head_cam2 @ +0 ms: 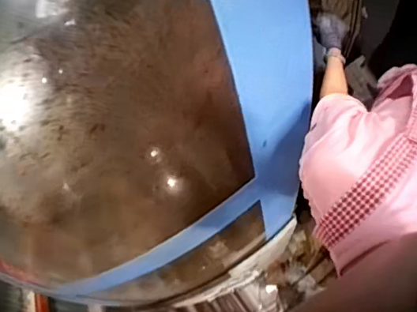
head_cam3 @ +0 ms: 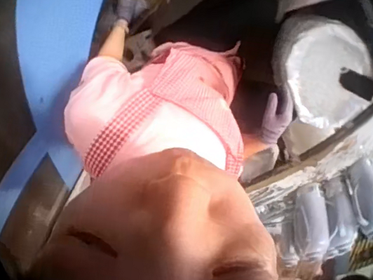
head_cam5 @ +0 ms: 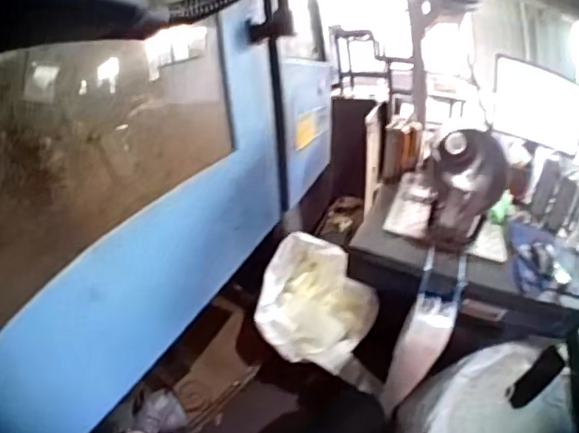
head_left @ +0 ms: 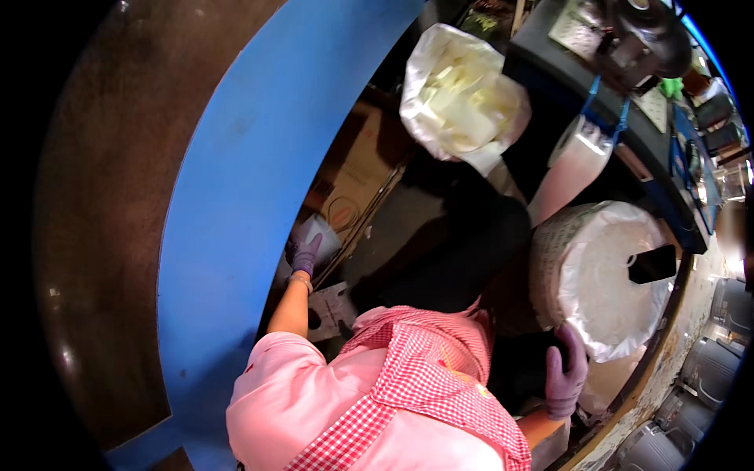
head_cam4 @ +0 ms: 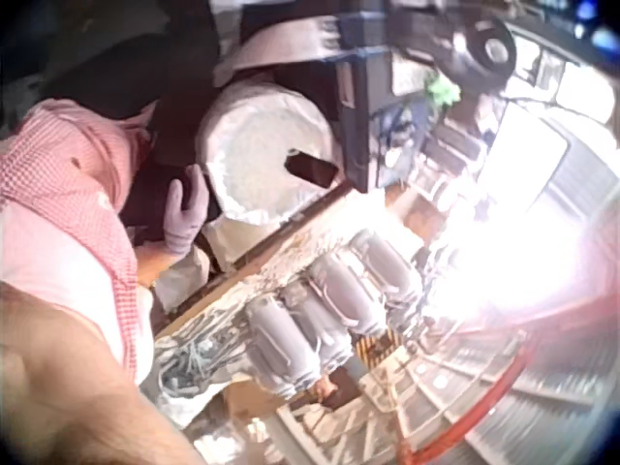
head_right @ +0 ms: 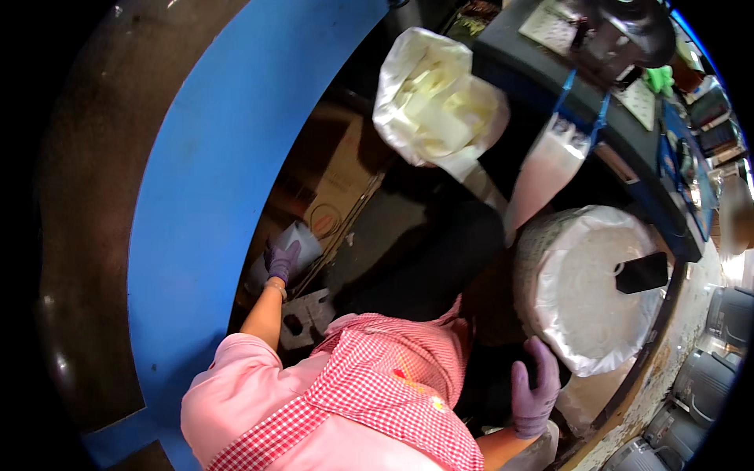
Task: The person assembles white electric kettles by attaching handles, screwing on lids, and affixing metal bands to the bodies. They handle the components one at a time, picking up parts from a nearby table and placing the finished units aside. The process involves repetitive manual assembly steps in a workshop setting.
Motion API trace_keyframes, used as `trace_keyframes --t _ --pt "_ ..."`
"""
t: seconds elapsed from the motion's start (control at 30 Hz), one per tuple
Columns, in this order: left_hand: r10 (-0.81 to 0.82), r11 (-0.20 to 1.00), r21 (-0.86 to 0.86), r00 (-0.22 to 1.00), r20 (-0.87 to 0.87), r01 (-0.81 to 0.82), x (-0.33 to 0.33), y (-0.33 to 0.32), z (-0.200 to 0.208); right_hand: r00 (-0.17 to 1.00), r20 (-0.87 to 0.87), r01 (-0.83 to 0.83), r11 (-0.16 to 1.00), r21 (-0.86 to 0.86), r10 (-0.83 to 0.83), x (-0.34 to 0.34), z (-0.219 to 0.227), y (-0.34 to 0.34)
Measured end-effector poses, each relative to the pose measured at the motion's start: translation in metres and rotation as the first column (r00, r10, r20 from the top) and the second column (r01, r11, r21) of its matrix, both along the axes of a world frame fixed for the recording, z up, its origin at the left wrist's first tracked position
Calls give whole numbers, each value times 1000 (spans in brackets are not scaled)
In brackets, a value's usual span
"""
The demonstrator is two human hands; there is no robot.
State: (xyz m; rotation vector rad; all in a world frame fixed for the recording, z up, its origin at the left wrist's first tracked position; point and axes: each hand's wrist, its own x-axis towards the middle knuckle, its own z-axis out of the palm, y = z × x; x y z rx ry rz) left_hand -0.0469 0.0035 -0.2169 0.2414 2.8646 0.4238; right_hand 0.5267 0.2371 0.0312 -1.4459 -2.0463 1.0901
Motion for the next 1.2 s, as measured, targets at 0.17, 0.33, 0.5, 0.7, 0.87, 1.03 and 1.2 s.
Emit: trace_keyframes --t 0.17,0.33,0.5,0.7,0.87,1.03,1.2 --pt "204 979 3 978 39 -205 -15 -48 -60 986 111 -131 990 57 124 -42 33 -1" --pt "190 939 -311 976 103 -150 -21 11 -90 974 126 -187 982 0 186 -63 31 -20" --pt "-69 975 -189 970 234 115 -23 75 -50 984 81 -161 987 -4 160 -71 23 -39" --pt "-165 562 822 986 1 93 -15 107 10 927 -362 -200 946 -256 98 -109 -15 -38" --pt "-354 180 945 915 -196 272 161 133 182 417 -800 -616 514 -597 -431 -147 -76 -33" --pt "-846 -461 812 99 -524 357 193 132 220 152 -813 -551 634 -542 -563 -92 -102 -24" --pt "-985 58 984 151 84 -169 197 233 259 686 -728 -148 982 -120 14 -10 -46 -26"
